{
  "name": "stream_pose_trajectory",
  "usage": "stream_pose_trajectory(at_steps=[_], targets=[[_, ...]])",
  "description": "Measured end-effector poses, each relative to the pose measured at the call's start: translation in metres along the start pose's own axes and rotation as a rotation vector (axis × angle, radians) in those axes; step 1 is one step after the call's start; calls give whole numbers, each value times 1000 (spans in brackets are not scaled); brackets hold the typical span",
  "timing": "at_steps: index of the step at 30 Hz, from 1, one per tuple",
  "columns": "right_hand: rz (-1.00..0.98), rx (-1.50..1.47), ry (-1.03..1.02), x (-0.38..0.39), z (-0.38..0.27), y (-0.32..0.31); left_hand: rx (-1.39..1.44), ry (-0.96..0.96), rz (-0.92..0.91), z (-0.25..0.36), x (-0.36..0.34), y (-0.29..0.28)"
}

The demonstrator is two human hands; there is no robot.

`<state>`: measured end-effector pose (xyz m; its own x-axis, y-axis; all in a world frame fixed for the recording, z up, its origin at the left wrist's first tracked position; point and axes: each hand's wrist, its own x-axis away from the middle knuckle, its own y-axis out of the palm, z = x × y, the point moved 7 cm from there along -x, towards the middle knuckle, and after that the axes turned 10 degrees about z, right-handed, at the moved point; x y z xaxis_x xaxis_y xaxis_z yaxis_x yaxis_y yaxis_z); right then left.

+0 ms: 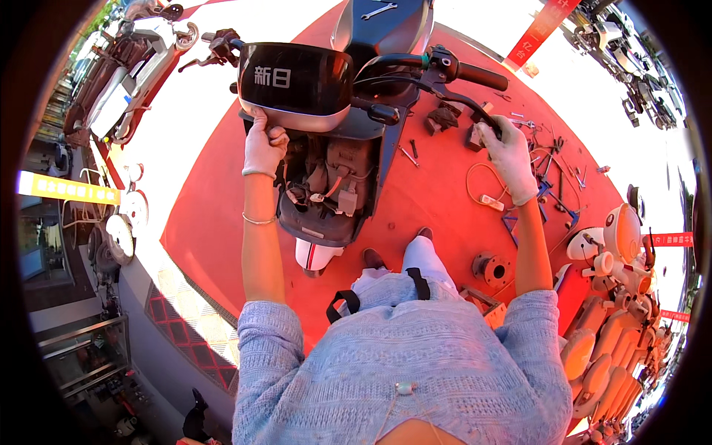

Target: The person uses a power drill to remove screws from the seat of a scooter and lifts the seat off. They then use a screwdriver to remove screws from the handlebar assembly and manipulate the wiring and components underneath the handlebars.

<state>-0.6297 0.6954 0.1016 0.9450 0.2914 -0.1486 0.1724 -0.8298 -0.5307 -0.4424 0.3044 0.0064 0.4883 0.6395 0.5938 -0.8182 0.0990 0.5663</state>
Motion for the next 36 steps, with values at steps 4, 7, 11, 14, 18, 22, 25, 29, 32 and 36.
stream_pose_trajectory(at_steps=[4,7,11,14,18,22,25,29,32,36], targets=[[54,-286,183,14,48,-13,-61,25,18,-6,8,12],[31,-307,321,62,116,-18,-119,80,-50,0,-4,7],[-25,319,469,197,265,-11,-169,19,14,9,-27,-9],[-102,470,782,343,359,-23,-201,17,57,5,-26,-3],[167,101,1400,533,430,-49,-258,183,190,37,-71,-21],[739,-223,1628,637,463,-69,-371,221,205,62,-109,-50],[1067,-458,1591,653,500,-82,-648,327,113,75,-104,-65],[1205,-549,1763,648,565,-80,-562,193,205,56,-64,-107],[1189,-517,1888,628,585,-94,-570,315,308,12,-9,-133],[911,-724,1992,647,646,-71,-615,355,298,-1,49,-158]])
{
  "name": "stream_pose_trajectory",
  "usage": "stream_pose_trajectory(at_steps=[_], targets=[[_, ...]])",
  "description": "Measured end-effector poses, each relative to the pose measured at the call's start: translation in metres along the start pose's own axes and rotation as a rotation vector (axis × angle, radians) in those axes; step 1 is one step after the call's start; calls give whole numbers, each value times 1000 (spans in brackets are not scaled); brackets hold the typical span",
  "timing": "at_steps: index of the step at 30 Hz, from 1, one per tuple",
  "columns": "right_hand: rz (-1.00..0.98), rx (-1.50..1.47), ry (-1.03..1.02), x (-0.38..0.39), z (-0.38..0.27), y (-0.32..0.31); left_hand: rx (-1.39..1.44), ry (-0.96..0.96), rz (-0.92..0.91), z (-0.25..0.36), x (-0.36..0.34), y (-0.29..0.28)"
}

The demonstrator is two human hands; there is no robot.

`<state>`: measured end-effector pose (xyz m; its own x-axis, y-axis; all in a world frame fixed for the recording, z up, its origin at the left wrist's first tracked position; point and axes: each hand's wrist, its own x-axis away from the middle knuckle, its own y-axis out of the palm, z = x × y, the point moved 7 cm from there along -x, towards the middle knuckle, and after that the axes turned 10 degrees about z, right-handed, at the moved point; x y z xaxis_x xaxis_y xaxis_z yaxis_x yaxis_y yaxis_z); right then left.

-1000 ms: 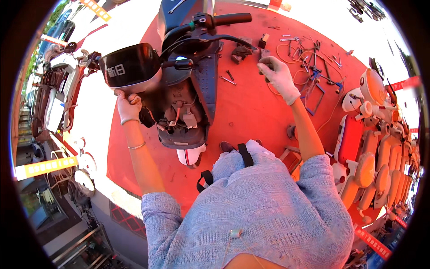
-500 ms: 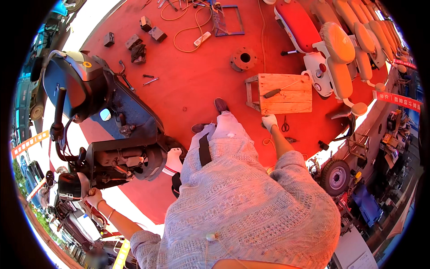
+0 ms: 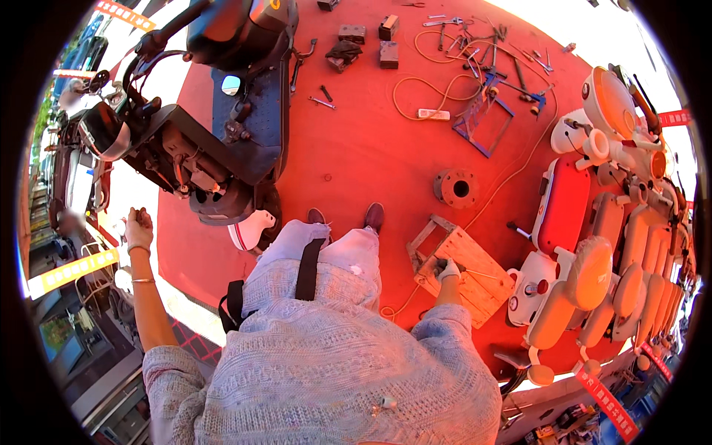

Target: The person uses a power drill to remove screws from the seat of a scooter and lifts the seat off. They then use a screwdriver to remove screws from the handlebar assembly and manipulate the wiring and components underneath the handlebars.

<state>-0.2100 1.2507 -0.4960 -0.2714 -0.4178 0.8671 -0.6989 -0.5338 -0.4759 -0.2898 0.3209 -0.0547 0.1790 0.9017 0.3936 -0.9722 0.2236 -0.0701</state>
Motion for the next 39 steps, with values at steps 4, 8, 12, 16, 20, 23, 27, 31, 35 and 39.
stream_pose_trajectory(at_steps=[4,8,12,16,20,23,27,31,35,39], targets=[[-137,26,-57,-9,-16,-1,-128,46,-26,-21,41,-22],[-130,-387,-168,87,-40,-20,-284,-48,-197,-41,106,7],[-271,-510,-379,220,-48,-14,-559,-115,-546,-54,178,70],[-890,-164,-693,399,-30,49,-727,73,-1059,-53,242,162],[-1295,264,-908,603,48,114,-434,327,-1317,-5,296,233],[-1441,524,-1005,698,119,148,-166,333,-1374,55,296,245],[-1469,328,-1045,764,170,168,-101,243,-1323,97,240,250],[-1202,109,-1127,793,186,179,-359,375,-1323,119,216,259],[-1095,-11,-1159,806,189,185,-361,1439,-951,188,195,287],[-1056,-19,-1152,812,197,198,-589,1607,-727,220,144,336]])
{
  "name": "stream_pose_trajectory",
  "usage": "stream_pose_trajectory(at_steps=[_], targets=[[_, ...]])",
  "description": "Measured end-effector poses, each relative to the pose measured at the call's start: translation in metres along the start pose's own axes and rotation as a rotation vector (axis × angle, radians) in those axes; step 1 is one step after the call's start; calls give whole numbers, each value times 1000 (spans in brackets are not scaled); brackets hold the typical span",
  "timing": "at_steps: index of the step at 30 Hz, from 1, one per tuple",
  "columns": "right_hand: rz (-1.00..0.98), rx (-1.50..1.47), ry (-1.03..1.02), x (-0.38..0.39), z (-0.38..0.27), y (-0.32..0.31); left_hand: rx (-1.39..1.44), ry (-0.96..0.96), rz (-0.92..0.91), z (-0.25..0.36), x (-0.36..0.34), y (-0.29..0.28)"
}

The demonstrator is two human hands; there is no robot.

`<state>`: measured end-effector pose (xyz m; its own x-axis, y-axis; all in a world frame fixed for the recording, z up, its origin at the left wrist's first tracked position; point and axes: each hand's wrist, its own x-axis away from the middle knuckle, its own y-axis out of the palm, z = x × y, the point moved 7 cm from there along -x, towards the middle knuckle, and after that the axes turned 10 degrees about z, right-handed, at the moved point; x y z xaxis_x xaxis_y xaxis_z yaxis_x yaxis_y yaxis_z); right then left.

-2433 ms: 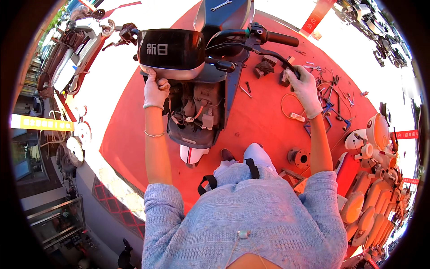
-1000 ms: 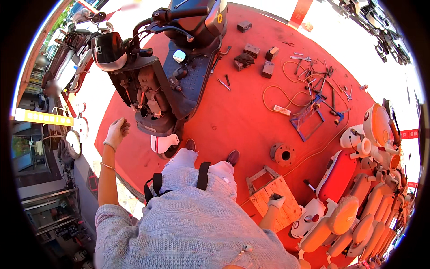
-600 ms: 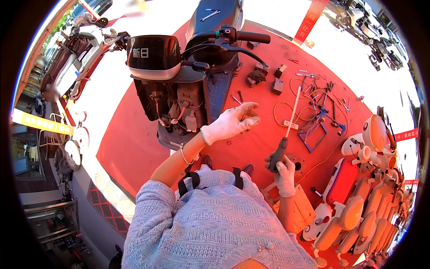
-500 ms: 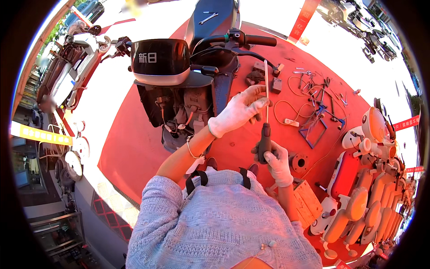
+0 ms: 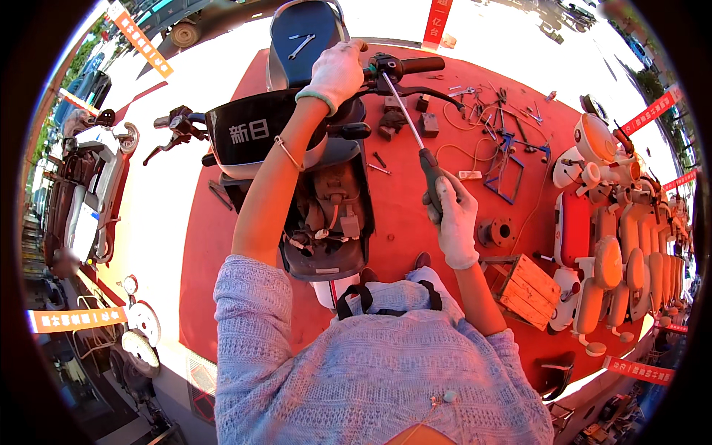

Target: The person uses a power drill to remove screws from the seat of a scooter and lifts the seat off. They then use a screwdriver to remove screws from the handlebar assembly and manipulate the wiring and components underneath the handlebars.

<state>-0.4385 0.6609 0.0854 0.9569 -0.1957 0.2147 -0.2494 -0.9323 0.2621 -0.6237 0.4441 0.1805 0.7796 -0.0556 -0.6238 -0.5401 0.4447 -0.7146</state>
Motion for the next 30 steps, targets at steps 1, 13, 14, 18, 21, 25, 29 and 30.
stream_pose_trajectory(at_steps=[1,13,14,18,21,25,29,30], targets=[[11,-4,13,-1,3,2,21,39,-55,-10,-5,12],[1,-3,48,-19,15,-2,237,-121,-246,-33,-2,59],[0,-5,50,-19,16,-3,246,-129,-250,-32,-2,58],[5,196,-121,-22,4,-2,241,-114,-255,-33,-3,59],[-47,135,-8,-19,-3,5,234,-102,-252,-33,-3,59],[-354,-417,441,-14,0,18,236,-108,-247,-35,-4,60],[298,700,-573,-8,-31,10,250,-141,-259,-33,-3,61],[327,657,-646,-5,-34,13,253,-146,-259,-33,-3,59]])
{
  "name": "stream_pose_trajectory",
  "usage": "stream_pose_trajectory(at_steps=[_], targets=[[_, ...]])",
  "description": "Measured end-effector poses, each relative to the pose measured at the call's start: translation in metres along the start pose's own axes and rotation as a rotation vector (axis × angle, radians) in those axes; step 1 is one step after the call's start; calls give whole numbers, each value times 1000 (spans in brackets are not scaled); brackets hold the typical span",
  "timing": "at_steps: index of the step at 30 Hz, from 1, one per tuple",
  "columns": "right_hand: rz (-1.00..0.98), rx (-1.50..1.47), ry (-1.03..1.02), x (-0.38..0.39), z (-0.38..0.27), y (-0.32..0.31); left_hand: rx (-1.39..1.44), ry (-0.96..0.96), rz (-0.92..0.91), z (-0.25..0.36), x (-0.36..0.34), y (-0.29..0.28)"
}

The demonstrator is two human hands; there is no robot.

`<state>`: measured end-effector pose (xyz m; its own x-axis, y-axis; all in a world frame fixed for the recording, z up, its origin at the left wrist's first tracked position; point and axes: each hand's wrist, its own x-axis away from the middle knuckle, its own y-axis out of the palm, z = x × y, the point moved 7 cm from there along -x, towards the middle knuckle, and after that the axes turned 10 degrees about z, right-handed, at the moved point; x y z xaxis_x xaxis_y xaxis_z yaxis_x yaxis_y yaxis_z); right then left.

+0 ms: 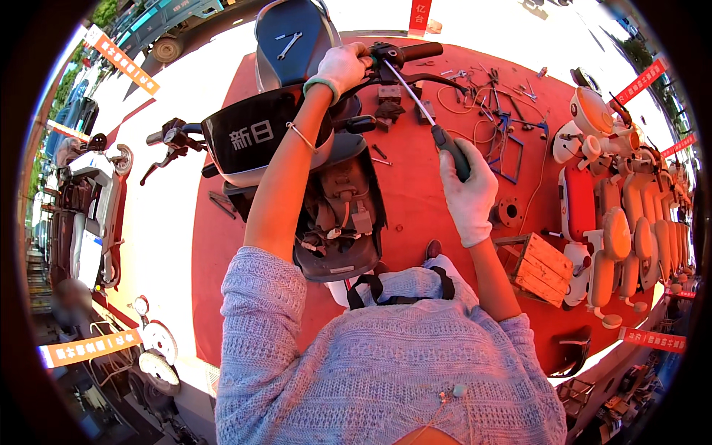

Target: The person uses a power drill to remove screws from the seat of a scooter and lifts the seat off. They then use a screwdriver to remove screws from the handlebar assembly and manipulate the wiring and components underneath the handlebars.

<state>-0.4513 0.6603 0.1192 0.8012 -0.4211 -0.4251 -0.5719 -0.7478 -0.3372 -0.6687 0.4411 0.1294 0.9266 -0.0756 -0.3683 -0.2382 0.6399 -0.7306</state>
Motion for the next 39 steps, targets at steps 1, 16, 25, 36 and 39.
stream_pose_trajectory(at_steps=[1,16,25,36,39], targets=[[61,-37,-50,1,-2,0,3,-4,0,0,1,-1],[-284,211,-289,-3,-17,8,-14,-5,-1,-2,-1,1],[-190,-60,225,2,5,11,-61,13,-4,1,1,-1],[222,-532,513,17,24,-9,-76,25,15,3,2,-2],[325,-597,405,18,17,-9,-78,29,20,1,2,1]])
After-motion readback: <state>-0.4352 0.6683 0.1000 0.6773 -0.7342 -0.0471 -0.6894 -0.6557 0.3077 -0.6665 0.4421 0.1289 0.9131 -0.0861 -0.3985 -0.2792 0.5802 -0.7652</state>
